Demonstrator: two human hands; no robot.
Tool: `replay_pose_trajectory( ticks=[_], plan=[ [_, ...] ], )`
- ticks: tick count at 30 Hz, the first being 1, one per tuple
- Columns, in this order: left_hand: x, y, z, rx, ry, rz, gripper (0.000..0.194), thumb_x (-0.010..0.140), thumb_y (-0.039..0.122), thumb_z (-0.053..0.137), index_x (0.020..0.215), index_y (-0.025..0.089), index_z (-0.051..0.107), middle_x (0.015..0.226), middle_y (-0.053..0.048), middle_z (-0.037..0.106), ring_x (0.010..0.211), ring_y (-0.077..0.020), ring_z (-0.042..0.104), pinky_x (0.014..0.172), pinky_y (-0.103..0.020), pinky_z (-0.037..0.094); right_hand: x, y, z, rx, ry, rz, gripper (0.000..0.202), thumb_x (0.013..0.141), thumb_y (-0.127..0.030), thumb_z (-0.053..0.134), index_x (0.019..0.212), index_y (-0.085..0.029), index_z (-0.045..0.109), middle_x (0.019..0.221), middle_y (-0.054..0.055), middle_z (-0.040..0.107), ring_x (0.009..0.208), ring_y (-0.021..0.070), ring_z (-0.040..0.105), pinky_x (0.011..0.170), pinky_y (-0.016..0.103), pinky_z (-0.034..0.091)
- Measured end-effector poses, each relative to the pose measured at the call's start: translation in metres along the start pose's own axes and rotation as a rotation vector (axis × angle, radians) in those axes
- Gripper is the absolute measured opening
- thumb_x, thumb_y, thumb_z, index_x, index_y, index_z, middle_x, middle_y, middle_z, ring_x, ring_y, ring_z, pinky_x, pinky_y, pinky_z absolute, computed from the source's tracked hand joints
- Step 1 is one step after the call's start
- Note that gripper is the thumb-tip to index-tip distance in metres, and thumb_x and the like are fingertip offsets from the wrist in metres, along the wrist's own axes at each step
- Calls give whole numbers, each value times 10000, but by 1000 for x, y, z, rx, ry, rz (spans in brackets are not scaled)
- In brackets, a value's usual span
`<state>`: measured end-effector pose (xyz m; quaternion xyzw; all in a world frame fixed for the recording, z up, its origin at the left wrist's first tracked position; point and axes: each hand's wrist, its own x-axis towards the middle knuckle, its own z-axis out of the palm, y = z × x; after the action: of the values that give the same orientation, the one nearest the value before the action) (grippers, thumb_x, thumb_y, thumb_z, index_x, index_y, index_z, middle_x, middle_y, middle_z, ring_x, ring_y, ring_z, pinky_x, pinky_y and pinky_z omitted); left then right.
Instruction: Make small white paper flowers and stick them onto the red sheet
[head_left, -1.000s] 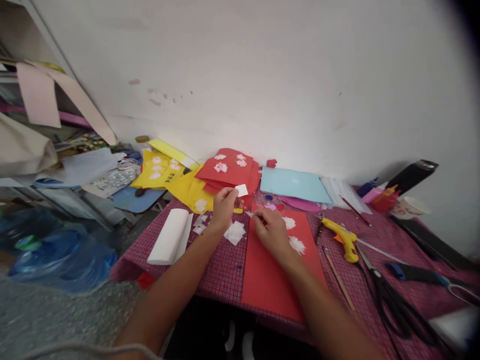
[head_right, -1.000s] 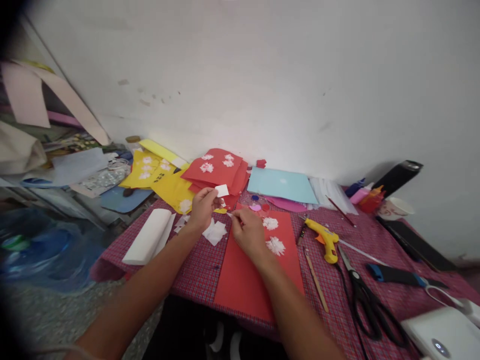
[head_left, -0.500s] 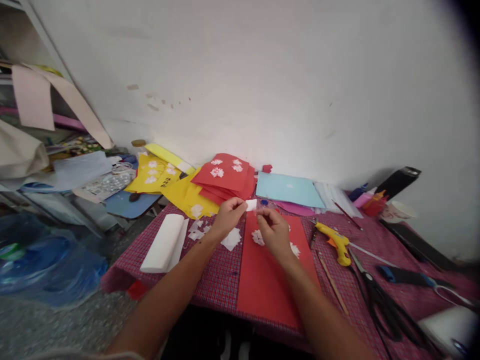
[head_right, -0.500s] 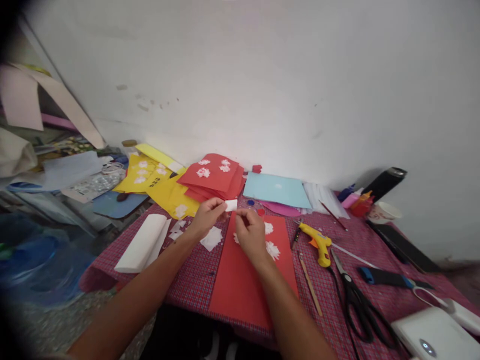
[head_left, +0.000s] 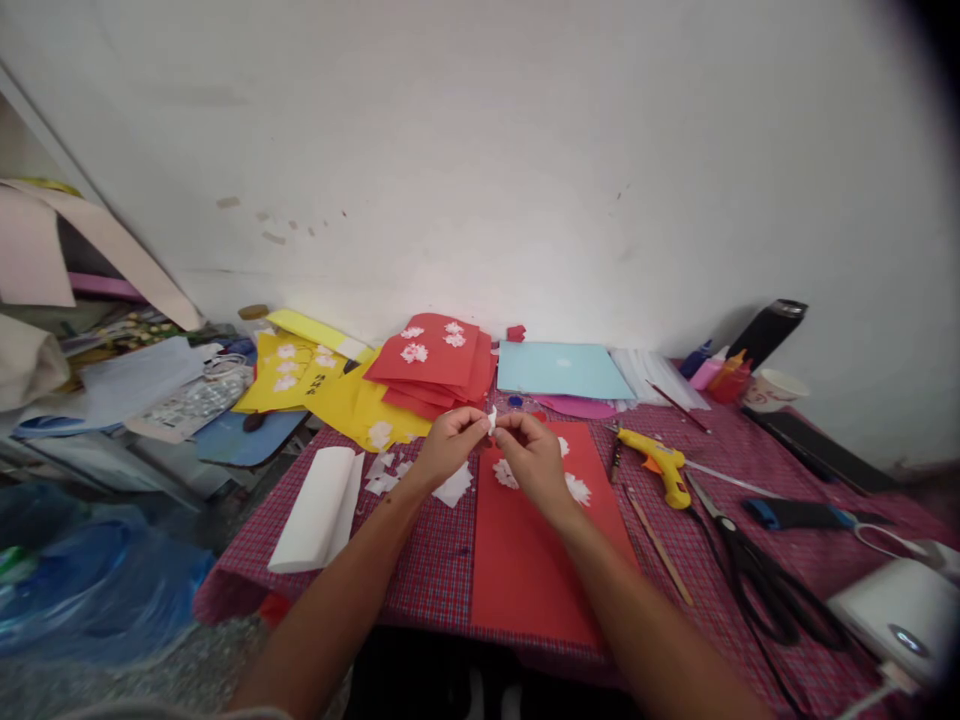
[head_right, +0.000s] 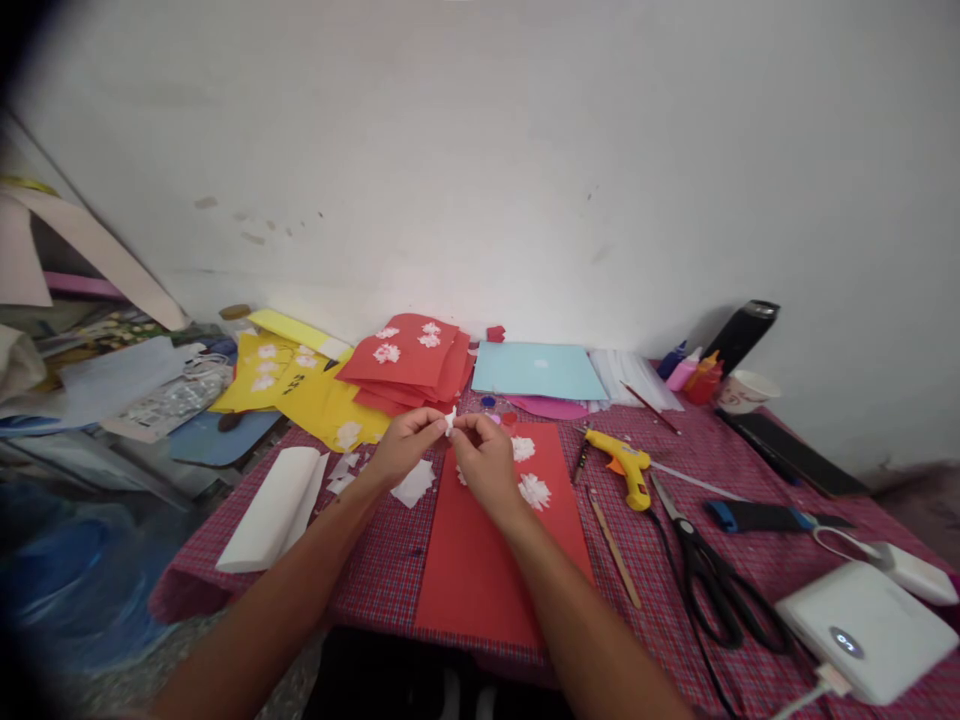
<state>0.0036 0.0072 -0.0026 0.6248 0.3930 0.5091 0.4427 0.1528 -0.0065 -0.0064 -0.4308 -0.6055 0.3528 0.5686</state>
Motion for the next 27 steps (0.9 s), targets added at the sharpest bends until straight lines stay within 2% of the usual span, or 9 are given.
replay_pose_trajectory(
  ticks=[14, 27],
  plan=[
    [-1, 3, -1, 112, 8, 43, 236, 863, 370, 576, 782, 165, 662, 722, -15, 629, 688, -133, 559, 644, -229, 423, 0, 4, 0, -17, -14, -16, 108, 831, -295, 608, 798, -204, 657, 766, 22, 661, 709, 173, 591, 673, 286, 464],
    [-2, 2, -1, 242, 13, 118, 204, 886, 320, 536, 807, 172, 652, 764, -11, 630, 728, -136, 552, 684, -237, 422, 2, 4, -1, -4, 5, 33, 126, 810, -300, 617, 735, -205, 653, 691, 11, 642, 646, 166, 570, 626, 281, 447]
  ],
)
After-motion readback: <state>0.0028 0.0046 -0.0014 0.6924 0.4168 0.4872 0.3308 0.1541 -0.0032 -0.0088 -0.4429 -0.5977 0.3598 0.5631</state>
